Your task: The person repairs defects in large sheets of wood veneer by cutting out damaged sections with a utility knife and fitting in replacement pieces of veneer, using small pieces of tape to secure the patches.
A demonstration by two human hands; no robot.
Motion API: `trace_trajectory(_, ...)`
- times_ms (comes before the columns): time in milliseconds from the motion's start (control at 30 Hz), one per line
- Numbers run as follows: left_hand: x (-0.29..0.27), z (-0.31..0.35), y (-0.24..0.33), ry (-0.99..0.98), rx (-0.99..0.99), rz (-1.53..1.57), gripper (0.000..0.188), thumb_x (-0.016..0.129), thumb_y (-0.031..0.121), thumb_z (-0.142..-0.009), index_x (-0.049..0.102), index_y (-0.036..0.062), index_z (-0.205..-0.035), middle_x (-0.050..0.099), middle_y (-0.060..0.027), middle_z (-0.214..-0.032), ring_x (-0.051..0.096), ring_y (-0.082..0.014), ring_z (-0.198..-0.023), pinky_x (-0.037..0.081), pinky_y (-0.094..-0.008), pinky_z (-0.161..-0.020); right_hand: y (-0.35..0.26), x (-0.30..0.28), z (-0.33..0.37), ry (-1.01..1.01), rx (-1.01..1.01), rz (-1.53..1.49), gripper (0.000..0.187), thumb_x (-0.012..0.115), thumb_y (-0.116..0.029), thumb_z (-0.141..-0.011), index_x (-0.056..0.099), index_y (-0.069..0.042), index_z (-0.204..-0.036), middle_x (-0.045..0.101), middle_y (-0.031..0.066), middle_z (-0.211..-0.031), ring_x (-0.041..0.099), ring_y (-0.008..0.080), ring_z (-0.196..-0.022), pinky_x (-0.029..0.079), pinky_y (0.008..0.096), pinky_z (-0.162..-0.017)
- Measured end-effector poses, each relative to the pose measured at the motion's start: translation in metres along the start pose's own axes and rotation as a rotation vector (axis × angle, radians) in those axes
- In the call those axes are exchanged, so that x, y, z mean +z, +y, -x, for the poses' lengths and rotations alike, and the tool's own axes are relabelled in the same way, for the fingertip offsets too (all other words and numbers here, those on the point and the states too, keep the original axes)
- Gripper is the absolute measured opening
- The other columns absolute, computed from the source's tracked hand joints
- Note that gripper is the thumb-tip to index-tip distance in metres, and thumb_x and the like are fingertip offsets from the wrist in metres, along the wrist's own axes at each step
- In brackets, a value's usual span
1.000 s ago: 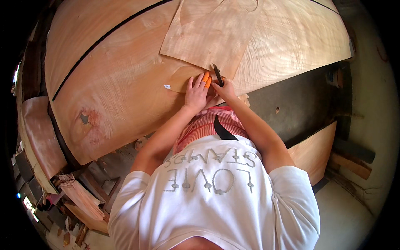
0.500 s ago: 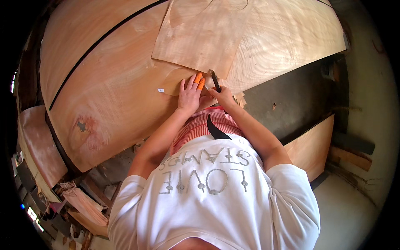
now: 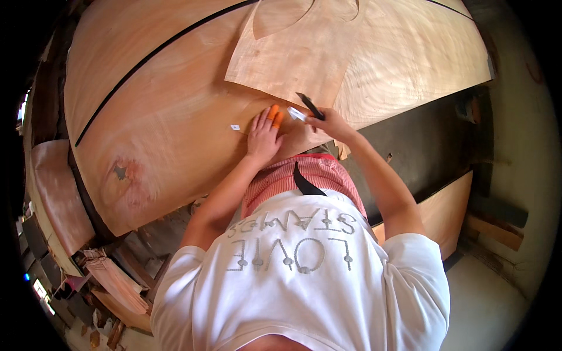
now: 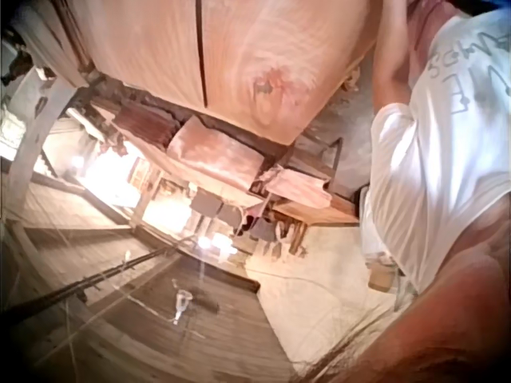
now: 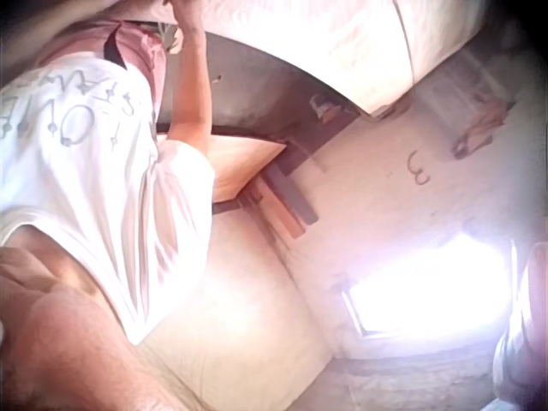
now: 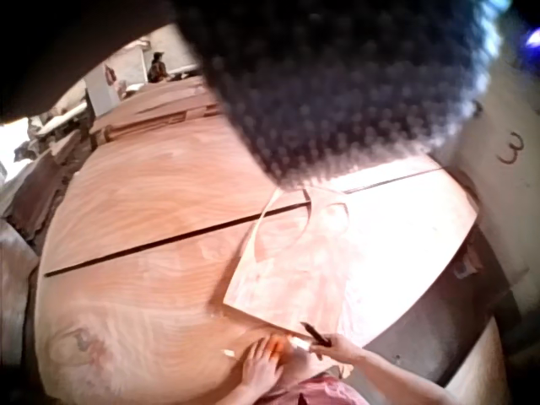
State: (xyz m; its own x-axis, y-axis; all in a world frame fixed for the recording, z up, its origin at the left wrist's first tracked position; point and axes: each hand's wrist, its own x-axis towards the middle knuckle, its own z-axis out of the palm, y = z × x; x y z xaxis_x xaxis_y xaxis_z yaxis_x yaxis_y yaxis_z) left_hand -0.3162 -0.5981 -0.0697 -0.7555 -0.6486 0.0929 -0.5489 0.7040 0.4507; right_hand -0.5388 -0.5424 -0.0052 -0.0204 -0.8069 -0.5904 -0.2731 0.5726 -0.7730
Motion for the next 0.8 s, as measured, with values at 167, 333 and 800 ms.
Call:
trace_trajectory(167,-0.02,0.017,-0.017,0.057,-0.103,-0.138,0.062,0.063,0.029,-0.071,0.043,0.0041,-0.124,0.033,-0.0114,-0.135,0.029,-0.0265,-0.125,0.022,-0.0445,-0.102,-0.041,0.066,-0.051,0.097,-0.149,-0.277,0.021,0.059,-0.023,-0.083,0.059,-0.003,-0.086,0.053,-0.0027,-0.063,0.047,0.0052,-0.056,0.036,0.021,-0.049)
trace_trajectory(333,-0.023,0.02,-0.022,0.107,-0.146,-0.163,0.054,0.062,0.023,-0.072,0.047,-0.0003,-0.118,0.039,-0.0121,-0.129,0.032,-0.0266,-0.123,0.026,-0.0433,-0.1,-0.022,0.093,-0.092,0.221,0.028,-0.12,0.021,0.061,-0.024,-0.079,0.059,-0.003,-0.083,0.057,0.001,-0.062,0.052,0.0081,-0.053,0.039,0.0227,-0.046)
trace_trajectory(800,-0.028,-0.02,-0.027,-0.077,-0.067,-0.455,0.024,0.048,0.011,-0.079,0.062,0.0008,-0.095,0.054,-0.0085,-0.101,0.046,-0.0215,-0.092,0.038,-0.0347,-0.07,-0.012,0.074,-0.094,0.305,-0.167,0.545,0.022,0.055,-0.025,-0.079,0.059,-0.004,-0.077,0.061,0.0082,-0.066,0.059,0.0183,-0.062,0.044,0.0298,-0.056)
